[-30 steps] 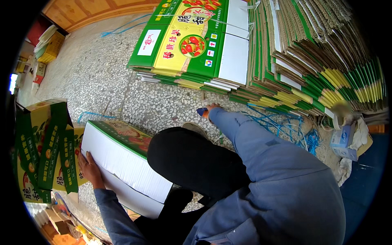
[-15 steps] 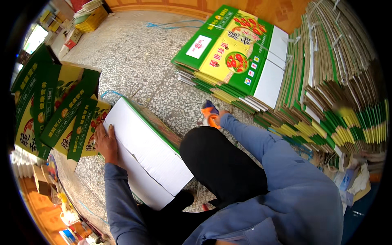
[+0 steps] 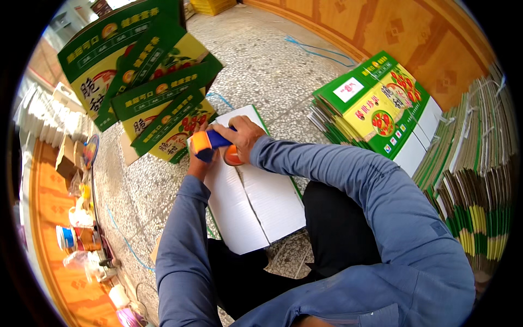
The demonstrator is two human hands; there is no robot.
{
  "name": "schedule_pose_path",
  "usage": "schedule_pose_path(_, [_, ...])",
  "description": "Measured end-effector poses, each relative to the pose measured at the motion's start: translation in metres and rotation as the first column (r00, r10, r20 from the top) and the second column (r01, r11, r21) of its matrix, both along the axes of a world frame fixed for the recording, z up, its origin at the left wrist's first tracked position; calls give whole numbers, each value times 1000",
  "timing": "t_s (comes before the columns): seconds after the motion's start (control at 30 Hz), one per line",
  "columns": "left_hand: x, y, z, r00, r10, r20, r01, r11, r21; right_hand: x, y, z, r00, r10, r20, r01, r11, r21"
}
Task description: The person assembles flat-packed cardboard boxes by folding the flaps and sealing them with a handheld tape dispenser. They repeatedly pick up a flat box, fold it into shape, apply tape to the seams, and place the finished box on a growing stack.
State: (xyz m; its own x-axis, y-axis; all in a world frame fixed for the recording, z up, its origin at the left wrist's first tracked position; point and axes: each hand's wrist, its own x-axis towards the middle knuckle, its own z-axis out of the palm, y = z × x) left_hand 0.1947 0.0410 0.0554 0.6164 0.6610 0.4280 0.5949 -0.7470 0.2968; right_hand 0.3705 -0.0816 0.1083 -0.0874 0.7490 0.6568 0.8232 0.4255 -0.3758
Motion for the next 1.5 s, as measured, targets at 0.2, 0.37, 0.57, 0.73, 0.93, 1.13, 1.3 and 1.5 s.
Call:
schedule_pose_path(0.2, [-46, 0, -3, 871, 145, 470, 244, 702, -669, -5, -15, -5, 967, 243, 72, -207, 923, -324])
schedule_pose_path(0.37, [-73, -41, 36, 698, 533, 478, 427, 225, -876, -6, -10, 7, 943, 300, 146, -219, 887, -407])
schedule_pose_path(0.57, [-78, -81, 67, 761, 554, 338, 440, -57, -896, -6, -9, 3, 942, 297, 155, -228, 907, -353])
schedule_pose_path(0.73, [-77, -95, 66, 626, 627, 463, 574, 31, -818, -7, -7, 3, 948, 306, 92, -261, 907, -330])
schedule_pose_path(0.93, [-81, -80, 42, 641, 596, 484, 472, 192, -860, -2, -6, 9, 934, 325, 146, -258, 899, -354])
schedule_pose_path(1.13, [-118, -73, 45, 718, 548, 429, 340, 262, -903, -17, -6, 35, 855, 373, 359, -232, 896, -379])
schedule_pose_path(1.3, [-158, -70, 24, 585, 668, 459, 277, 368, -888, -24, -2, 48, 821, 408, 400, -240, 882, -407])
schedule_pose_path(1.5, [-236, -85, -40, 510, 764, 396, 282, 286, -916, -16, 2, 38, 786, 424, 450, -206, 866, -456])
